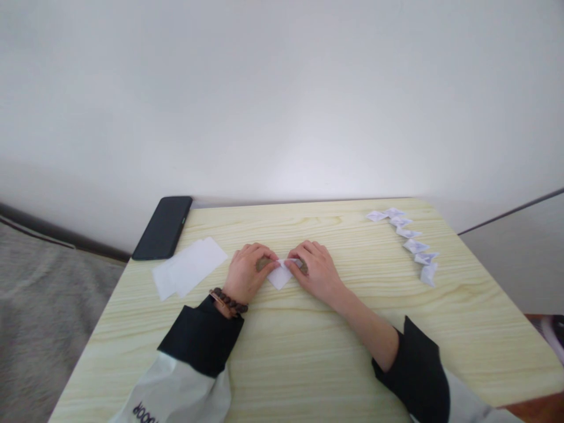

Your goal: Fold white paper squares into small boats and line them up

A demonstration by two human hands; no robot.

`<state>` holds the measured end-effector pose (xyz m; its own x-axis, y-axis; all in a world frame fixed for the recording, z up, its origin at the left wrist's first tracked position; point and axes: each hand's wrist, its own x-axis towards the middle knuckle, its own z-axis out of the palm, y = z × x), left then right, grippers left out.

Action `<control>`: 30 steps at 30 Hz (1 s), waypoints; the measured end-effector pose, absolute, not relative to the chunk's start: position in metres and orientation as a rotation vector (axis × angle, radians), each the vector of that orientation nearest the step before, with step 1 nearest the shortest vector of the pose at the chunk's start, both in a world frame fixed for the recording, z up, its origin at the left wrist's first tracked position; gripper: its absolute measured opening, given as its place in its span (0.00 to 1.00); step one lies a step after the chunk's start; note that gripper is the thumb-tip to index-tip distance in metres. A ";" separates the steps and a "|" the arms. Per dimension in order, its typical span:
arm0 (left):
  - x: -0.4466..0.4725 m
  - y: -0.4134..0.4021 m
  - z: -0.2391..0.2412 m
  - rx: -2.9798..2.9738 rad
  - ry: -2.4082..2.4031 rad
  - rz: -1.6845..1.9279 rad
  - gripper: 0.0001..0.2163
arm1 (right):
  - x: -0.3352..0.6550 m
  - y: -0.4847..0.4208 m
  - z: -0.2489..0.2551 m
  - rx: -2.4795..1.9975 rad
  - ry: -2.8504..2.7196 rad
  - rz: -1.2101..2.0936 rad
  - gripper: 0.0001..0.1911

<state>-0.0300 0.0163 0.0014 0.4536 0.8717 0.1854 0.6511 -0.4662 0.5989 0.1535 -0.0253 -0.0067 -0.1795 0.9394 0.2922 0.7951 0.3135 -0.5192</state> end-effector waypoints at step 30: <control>-0.026 0.019 0.010 2.089 1.259 0.627 0.12 | 0.153 -0.026 -0.002 -1.422 -1.946 0.526 0.12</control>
